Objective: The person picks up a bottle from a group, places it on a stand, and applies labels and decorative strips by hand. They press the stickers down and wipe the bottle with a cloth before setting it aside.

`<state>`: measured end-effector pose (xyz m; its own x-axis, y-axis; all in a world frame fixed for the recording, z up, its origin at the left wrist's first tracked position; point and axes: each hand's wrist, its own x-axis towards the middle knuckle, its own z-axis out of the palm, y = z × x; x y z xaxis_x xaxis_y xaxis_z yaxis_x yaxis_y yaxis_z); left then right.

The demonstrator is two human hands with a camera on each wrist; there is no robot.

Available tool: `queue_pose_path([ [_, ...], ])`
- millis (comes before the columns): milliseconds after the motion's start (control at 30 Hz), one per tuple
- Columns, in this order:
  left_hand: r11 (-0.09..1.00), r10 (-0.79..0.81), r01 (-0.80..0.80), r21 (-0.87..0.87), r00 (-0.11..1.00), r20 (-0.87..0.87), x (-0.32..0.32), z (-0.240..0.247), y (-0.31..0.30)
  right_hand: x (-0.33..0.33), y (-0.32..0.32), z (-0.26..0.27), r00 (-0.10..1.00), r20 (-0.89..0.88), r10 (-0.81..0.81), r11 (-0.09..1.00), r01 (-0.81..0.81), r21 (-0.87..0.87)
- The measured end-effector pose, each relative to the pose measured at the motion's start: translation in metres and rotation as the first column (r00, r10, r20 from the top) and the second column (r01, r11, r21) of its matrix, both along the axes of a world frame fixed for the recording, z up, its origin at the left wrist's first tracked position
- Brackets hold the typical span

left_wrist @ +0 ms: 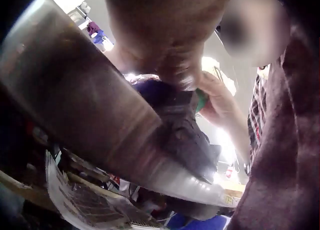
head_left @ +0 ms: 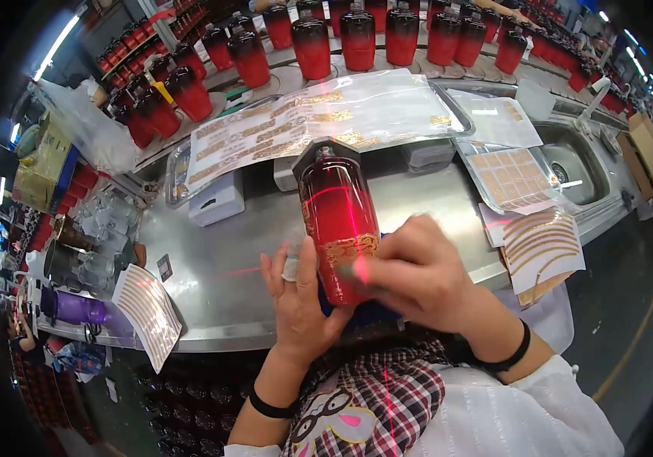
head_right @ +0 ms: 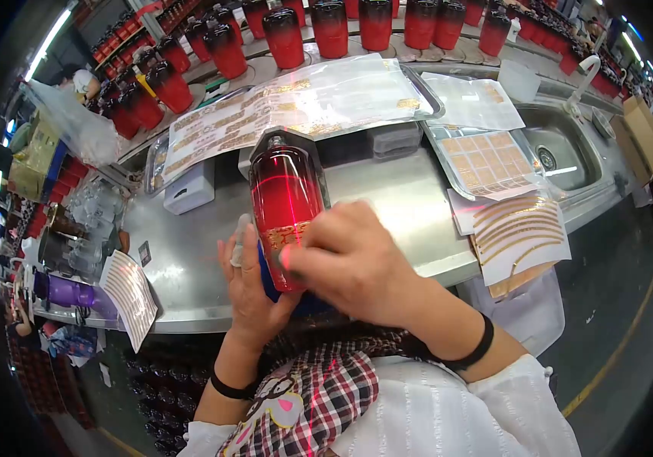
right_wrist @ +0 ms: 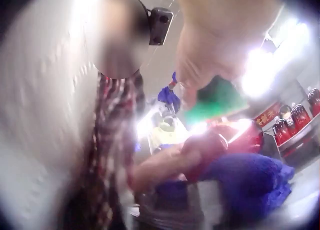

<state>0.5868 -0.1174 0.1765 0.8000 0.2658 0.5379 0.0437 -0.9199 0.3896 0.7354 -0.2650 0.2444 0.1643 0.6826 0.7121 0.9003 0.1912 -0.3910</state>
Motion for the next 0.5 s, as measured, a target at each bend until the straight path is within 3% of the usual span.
queue_pose_path([
  [33, 0.999, -0.002, 0.002, 0.039, 1.0, 0.001, 0.0, 0.003, 0.0, 0.004, -0.003, 0.0, 0.996, 0.081, -0.048, 0.997, 0.052, -0.053],
  [133, 0.98, -0.024, 0.029, 0.197, 0.999, -0.026, -0.001, 0.007, 0.002, -0.002, -0.015, -0.008, 0.934, -0.285, 0.213, 0.962, -0.252, -0.107],
  [167, 0.982, -0.021, 0.024, 0.187, 1.0, -0.019, -0.001, 0.006, 0.001, -0.001, -0.02, -0.009, 0.9, -0.417, 0.128, 0.975, -0.191, -0.112],
  [200, 0.984, -0.018, 0.02, 0.178, 1.0, -0.012, 0.0, 0.006, 0.001, -0.003, -0.02, -0.011, 0.774, -0.632, 0.029, 0.99, -0.111, -0.091],
  [267, 0.982, -0.018, 0.02, 0.187, 1.0, -0.009, 0.001, 0.008, 0.001, -0.005, -0.009, -0.025, 0.358, -0.928, -0.105, 0.994, 0.054, -0.091],
  [300, 0.98, -0.021, 0.023, 0.2, 1.0, -0.013, 0.0, 0.009, 0.001, -0.004, -0.003, -0.038, 0.349, -0.936, -0.048, 0.998, 0.06, -0.029],
  [500, 0.976, -0.047, 0.047, 0.211, 0.999, -0.005, 0.0, 0.006, 0.003, 0.001, -0.009, -0.075, 0.324, -0.925, -0.198, 0.979, 0.114, -0.17],
])
